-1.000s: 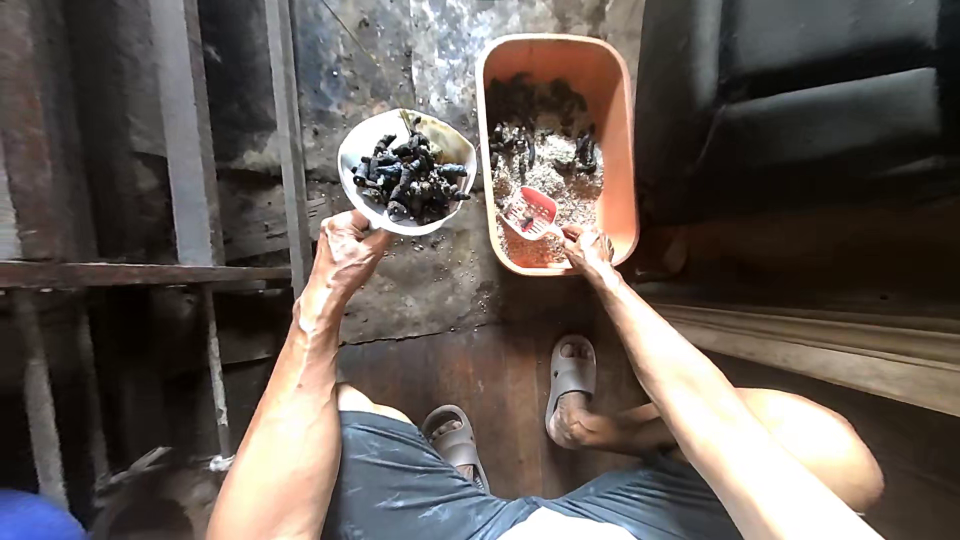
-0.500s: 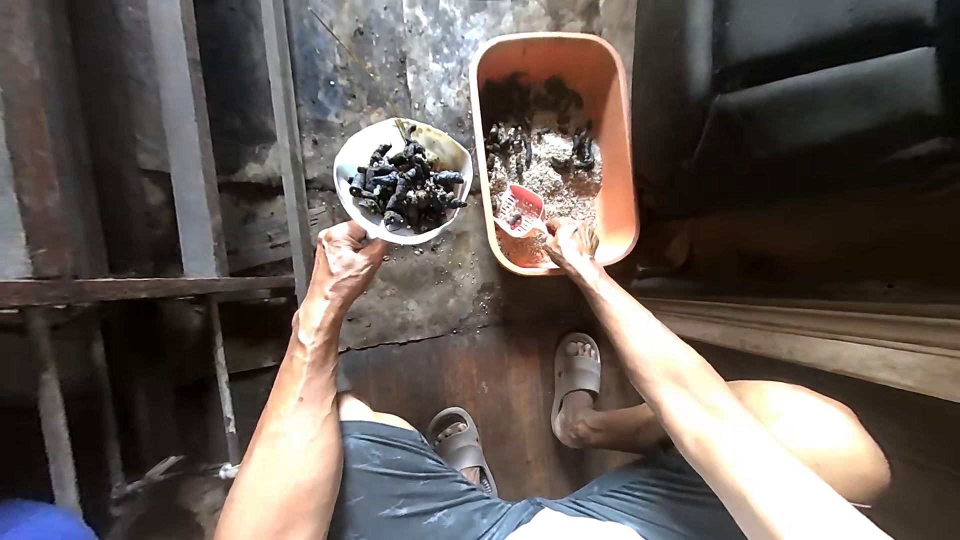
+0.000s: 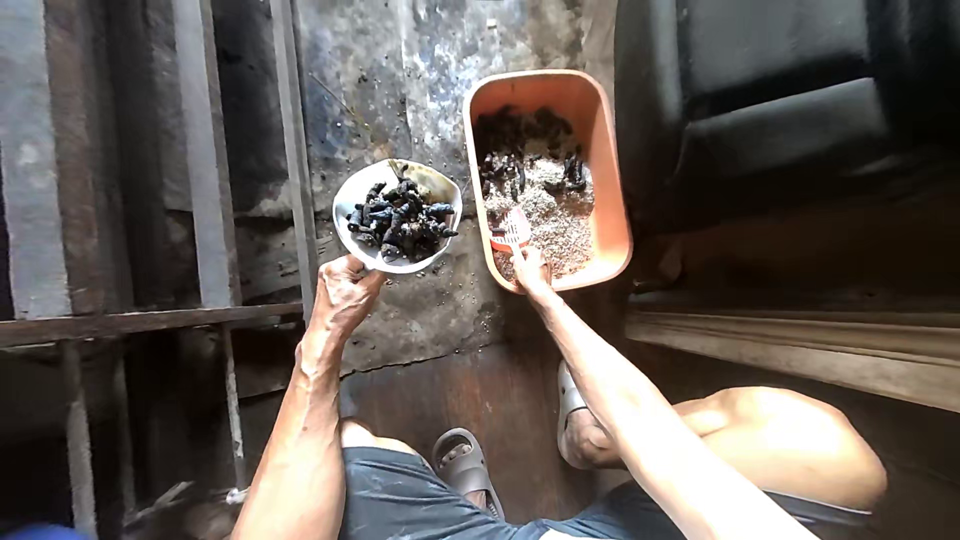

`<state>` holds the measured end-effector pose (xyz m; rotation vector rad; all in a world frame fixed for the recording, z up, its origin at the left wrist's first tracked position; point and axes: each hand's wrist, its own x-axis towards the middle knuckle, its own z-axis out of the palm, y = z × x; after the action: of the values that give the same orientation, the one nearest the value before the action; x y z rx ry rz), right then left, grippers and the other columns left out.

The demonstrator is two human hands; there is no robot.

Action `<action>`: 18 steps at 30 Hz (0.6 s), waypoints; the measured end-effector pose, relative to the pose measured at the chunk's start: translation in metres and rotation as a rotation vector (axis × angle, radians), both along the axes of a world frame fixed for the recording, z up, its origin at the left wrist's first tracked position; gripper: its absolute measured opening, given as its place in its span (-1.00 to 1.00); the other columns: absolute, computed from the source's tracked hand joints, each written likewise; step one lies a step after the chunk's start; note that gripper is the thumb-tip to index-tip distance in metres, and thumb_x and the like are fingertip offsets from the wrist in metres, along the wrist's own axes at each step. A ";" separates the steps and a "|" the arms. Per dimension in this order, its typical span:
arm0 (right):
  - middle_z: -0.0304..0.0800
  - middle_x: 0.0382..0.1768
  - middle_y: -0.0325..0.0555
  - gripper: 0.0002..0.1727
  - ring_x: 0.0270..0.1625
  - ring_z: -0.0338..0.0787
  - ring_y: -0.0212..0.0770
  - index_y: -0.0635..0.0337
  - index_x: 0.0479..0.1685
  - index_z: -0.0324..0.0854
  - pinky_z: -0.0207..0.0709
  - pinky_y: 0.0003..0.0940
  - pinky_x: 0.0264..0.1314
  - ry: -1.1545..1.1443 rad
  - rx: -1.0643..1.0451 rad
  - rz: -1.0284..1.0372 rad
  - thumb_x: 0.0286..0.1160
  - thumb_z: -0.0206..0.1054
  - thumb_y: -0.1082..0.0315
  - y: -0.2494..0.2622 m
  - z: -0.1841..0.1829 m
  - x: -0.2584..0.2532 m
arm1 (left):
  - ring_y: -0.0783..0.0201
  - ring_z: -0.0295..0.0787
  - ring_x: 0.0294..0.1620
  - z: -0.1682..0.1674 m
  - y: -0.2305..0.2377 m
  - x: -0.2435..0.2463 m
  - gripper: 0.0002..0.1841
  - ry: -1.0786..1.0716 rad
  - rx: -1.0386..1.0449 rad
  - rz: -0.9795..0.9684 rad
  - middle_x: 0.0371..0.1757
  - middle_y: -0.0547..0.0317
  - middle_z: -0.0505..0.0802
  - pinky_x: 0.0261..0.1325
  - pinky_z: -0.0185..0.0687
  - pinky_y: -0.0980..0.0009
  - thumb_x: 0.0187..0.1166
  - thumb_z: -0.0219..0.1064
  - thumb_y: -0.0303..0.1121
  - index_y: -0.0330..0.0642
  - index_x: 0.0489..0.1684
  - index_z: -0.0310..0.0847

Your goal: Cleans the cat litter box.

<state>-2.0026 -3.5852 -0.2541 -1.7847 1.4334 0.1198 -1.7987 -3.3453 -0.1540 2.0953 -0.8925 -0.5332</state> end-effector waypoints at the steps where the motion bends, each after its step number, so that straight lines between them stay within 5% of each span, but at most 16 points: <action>1: 0.79 0.17 0.30 -0.62 0.25 0.76 0.26 0.30 0.27 0.69 0.52 0.30 0.34 -0.046 0.009 -0.030 0.74 0.21 0.21 0.001 -0.004 -0.001 | 0.45 0.72 -0.33 -0.001 0.000 0.000 -0.86 0.000 -0.004 0.000 -0.37 0.15 0.83 -0.11 0.63 0.29 0.56 0.43 -0.33 -0.22 -0.26 0.79; 14: 0.87 0.07 0.18 -0.63 0.14 0.84 0.18 0.19 0.37 0.69 0.58 0.26 0.29 -0.170 -0.206 -0.075 0.73 0.23 0.24 -0.009 -0.011 -0.064 | 0.34 0.73 -0.32 0.000 -0.007 -0.002 -0.82 -0.028 -0.014 -0.031 -0.36 0.06 0.83 -0.10 0.61 0.17 0.57 0.43 -0.31 -0.27 -0.25 0.78; 18: 0.84 -0.03 0.19 -0.60 -0.06 0.82 0.21 0.06 0.47 0.60 0.65 0.26 0.02 -0.249 -0.286 -0.061 0.80 0.20 0.12 0.001 0.005 -0.093 | 0.17 0.74 -0.30 0.003 -0.016 -0.006 -0.80 -0.026 0.016 -0.036 -0.36 -0.05 0.82 -0.10 0.58 0.00 0.57 0.42 -0.31 -0.32 -0.27 0.76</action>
<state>-2.0956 -3.5844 -0.2494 -1.9028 1.3735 -0.3445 -1.8051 -3.3612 -0.1512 2.1088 -0.9449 -0.5348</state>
